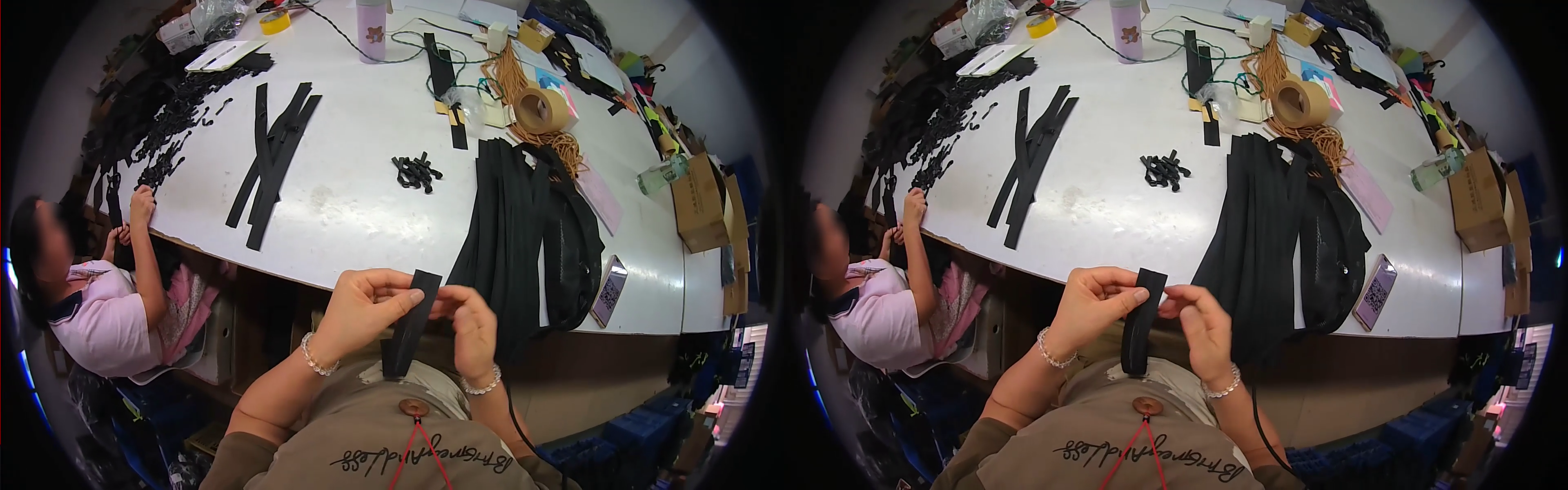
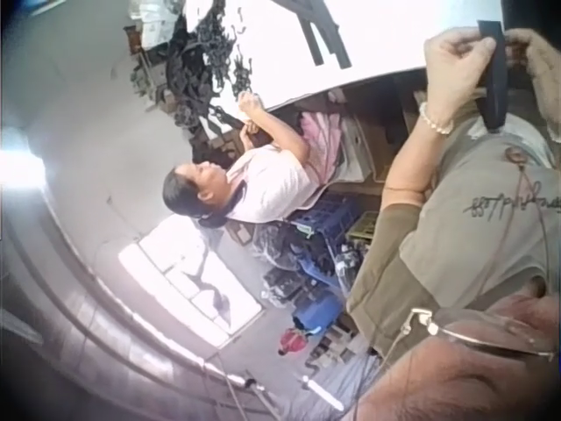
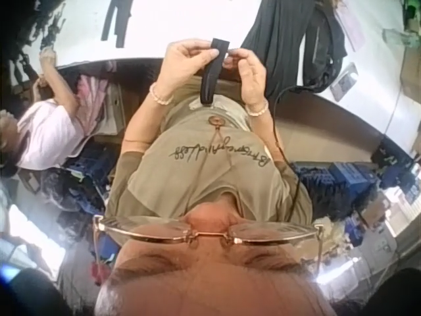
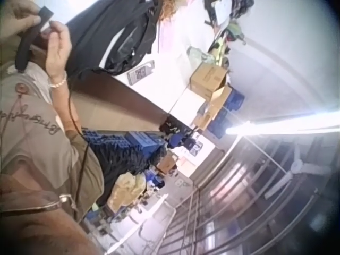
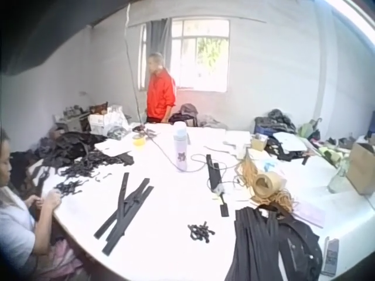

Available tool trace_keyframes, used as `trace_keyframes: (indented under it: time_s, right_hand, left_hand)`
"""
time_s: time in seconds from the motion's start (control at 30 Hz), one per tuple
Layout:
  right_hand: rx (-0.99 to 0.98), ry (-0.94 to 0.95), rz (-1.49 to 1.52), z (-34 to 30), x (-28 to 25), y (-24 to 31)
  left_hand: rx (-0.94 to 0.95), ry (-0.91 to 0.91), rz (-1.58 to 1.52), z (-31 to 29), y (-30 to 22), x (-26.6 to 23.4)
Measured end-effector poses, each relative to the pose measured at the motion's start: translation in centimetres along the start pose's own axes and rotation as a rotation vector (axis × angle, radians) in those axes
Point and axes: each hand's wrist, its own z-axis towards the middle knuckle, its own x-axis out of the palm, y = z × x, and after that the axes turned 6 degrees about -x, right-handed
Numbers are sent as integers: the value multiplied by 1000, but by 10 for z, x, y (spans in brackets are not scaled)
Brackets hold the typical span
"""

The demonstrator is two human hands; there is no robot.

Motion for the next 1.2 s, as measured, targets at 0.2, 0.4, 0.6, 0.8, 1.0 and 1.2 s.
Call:
trace_keyframes:
  time_s: [0.2,0.4,0.6,0.8,1.0,1.2]
  right_hand:
    - [59,138,-151,22,-1,21]
    - [45,193,-365,24,1,28]
    - [79,172,-337,22,2,29]
    - [84,184,-322,21,1,27]
    - [-107,115,-374,20,10,14]
    - [-336,-385,-330,9,25,-23]
  left_hand:
    - [-74,51,62,-2,5,-1]
    - [-50,68,110,-5,7,-3]
    - [-124,112,104,-6,3,-2]
    - [-143,154,108,-4,6,-4]
    - [-5,154,49,6,29,1]
    - [199,-128,-196,19,55,24]
